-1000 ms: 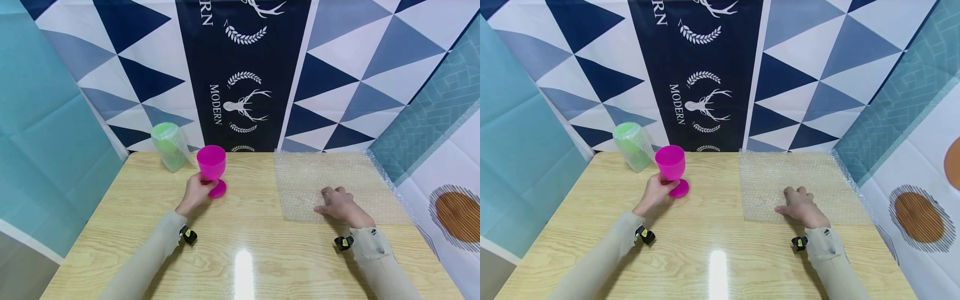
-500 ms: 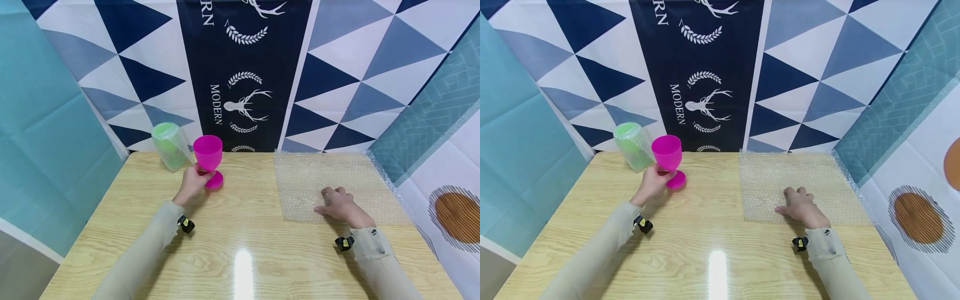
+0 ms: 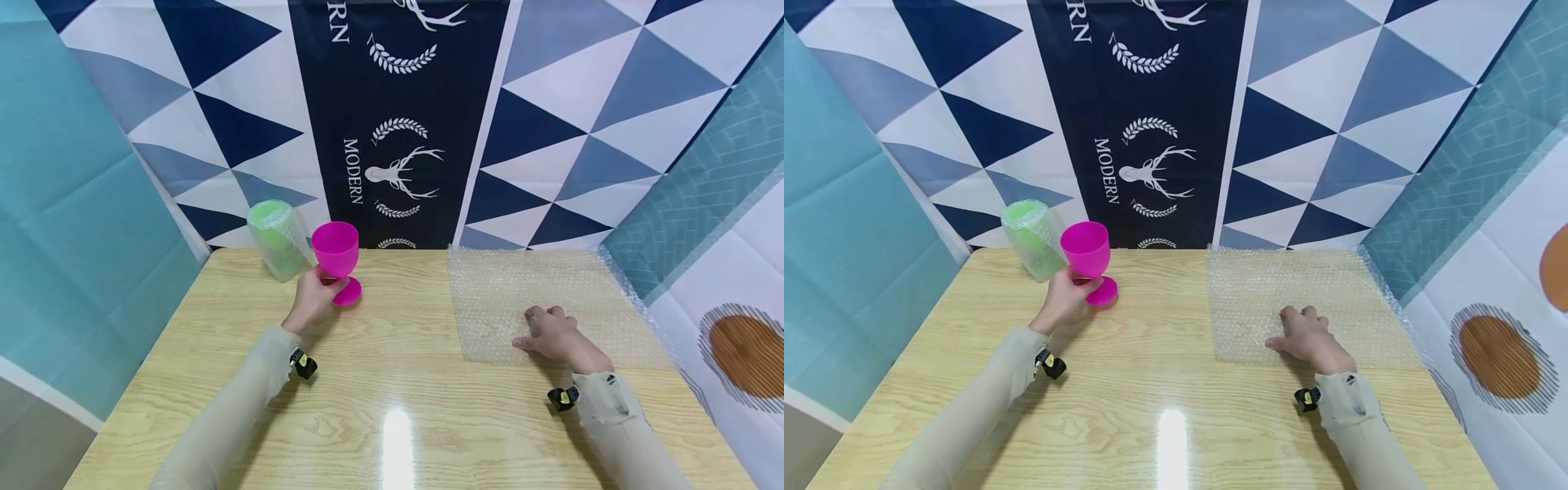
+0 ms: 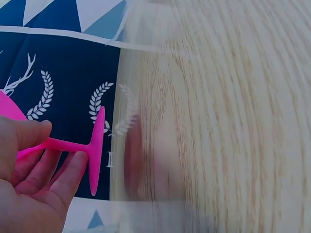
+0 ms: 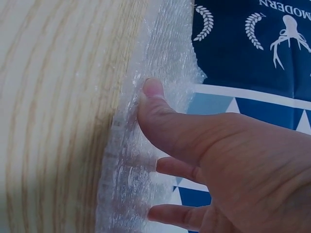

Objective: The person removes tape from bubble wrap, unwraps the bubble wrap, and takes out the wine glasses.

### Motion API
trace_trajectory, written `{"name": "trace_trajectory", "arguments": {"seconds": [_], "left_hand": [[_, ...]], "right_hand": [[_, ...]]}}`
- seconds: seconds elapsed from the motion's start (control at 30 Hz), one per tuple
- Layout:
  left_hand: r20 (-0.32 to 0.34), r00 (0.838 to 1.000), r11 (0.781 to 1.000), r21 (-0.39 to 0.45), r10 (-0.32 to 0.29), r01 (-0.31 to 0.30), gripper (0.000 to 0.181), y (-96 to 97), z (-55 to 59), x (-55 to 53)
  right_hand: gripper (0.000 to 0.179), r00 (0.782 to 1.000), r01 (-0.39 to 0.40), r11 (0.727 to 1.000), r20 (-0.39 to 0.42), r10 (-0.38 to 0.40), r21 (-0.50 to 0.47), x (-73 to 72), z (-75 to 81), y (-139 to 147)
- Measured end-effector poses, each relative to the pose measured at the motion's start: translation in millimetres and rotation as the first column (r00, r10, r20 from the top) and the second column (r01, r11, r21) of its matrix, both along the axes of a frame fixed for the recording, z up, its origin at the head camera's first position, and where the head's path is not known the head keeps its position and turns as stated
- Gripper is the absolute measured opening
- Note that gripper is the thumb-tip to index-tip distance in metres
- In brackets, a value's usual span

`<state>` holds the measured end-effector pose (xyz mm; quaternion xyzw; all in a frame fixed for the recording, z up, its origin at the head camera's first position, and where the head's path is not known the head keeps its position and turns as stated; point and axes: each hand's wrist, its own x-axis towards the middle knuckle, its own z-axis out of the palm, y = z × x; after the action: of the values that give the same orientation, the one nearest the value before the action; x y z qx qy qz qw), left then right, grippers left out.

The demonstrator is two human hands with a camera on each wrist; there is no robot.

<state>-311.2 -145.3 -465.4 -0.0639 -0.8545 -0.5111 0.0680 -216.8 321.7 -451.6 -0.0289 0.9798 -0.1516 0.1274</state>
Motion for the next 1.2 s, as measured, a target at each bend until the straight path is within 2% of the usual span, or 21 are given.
{"name": "trace_trajectory", "arguments": {"seconds": [0.43,0.63,0.93,1.2], "left_hand": [[-0.011,1.0,0.999,0.03,-0.028,0.028,0.031,4.8,-3.9,-9.8],[0.007,1.0,0.999,0.026,-0.02,0.02,0.03,6.8,-4.7,-13.2],[0.028,1.0,1.0,0.019,-0.01,0.009,0.032,8.8,-0.4,-18.9],[0.009,1.0,1.0,0.013,-0.009,0.009,0.034,11.9,2.1,-25.5]], "right_hand": [[0.081,1.0,0.002,1.0,0.005,-0.002,-0.005,-1.8,-2.2,1],[0.081,1.0,0.007,1.0,0.011,-0.007,-0.012,-1.2,-3.0,0],[0.081,1.0,0.013,1.0,0.02,-0.012,-0.019,-0.8,-2.5,0],[0.081,1.0,0.01,1.0,0.014,-0.01,-0.019,0.4,-1.8,-1]]}}
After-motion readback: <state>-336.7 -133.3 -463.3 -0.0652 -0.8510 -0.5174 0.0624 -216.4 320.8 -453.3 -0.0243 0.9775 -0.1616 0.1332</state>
